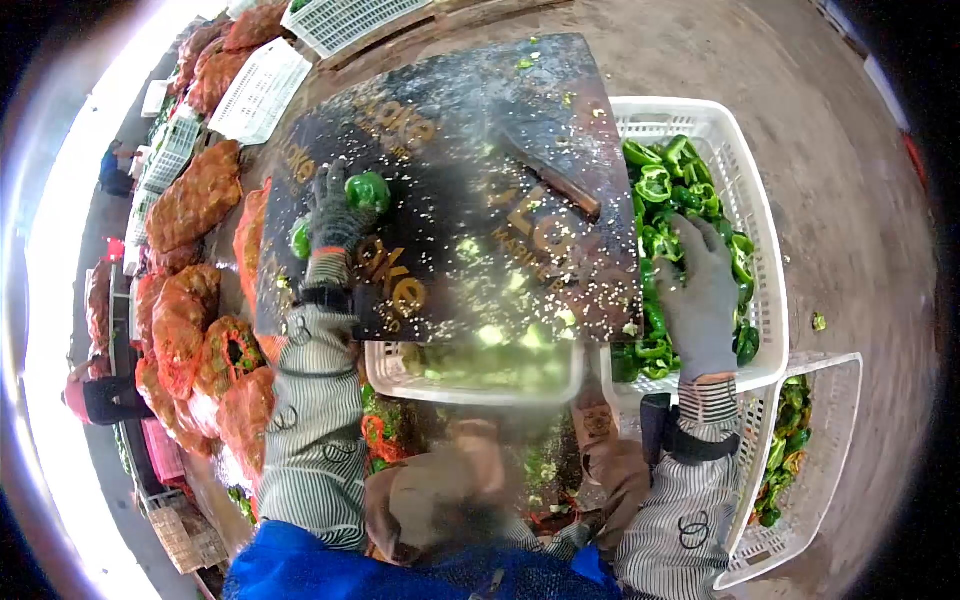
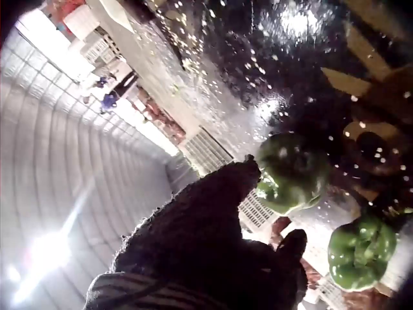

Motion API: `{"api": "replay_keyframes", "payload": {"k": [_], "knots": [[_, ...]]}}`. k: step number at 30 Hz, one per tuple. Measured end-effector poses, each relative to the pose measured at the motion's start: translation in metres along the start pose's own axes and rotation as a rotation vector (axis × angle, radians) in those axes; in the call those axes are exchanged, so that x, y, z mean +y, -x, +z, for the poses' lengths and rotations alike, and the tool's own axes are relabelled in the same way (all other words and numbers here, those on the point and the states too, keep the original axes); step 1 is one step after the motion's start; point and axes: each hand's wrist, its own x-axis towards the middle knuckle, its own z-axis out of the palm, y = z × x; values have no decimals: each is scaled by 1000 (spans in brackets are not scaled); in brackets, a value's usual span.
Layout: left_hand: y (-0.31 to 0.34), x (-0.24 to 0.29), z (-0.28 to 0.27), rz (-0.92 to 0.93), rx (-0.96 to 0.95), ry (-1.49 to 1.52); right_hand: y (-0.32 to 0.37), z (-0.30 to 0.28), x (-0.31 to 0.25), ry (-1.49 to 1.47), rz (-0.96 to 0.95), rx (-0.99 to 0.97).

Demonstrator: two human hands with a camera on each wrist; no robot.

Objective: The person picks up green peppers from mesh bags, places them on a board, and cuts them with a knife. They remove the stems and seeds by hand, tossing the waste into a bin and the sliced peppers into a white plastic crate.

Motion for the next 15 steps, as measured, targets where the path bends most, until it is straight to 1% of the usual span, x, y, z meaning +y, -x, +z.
{"api": "replay_keyframes", "payload": {"k": [2, 3, 4, 5, 6, 8, 10, 11, 12, 13, 14, 15], "knots": [[-23, -10, 32, -41, -180, -50, 3, 16, 5, 36, 2, -20], [-23, -5, 33, -34, -189, -45, 5, 17, -4, 46, -20, -40], [-20, -2, 30, -23, -255, 0, 6, 22, -6, 10, -62, -86], [-16, 0, 26, -14, -316, 41, 8, 23, -19, -53, -76, -153], [-6, 6, 22, -8, -318, 35, 11, 26, -35, -119, -88, -216], [37, 30, 19, 96, -292, 339, 19, 43, -55, -214, -84, -321], [82, 54, 18, 213, -368, 539, 16, 31, -88, -579, 57, -577], [107, 74, 8, 220, -421, 644, 22, 53, -83, -589, -61, -493], [128, 96, -14, 223, -470, 750, 28, 75, -76, -594, -184, -409], [144, 113, -40, 288, -535, 796, 30, 74, -77, -585, -170, -412], [159, 117, -44, 380, -479, 1020, 33, 73, -80, -738, -153, -530], [172, 121, -59, 349, -436, 1002, 35, 72, -82, -896, -137, -649]]}}
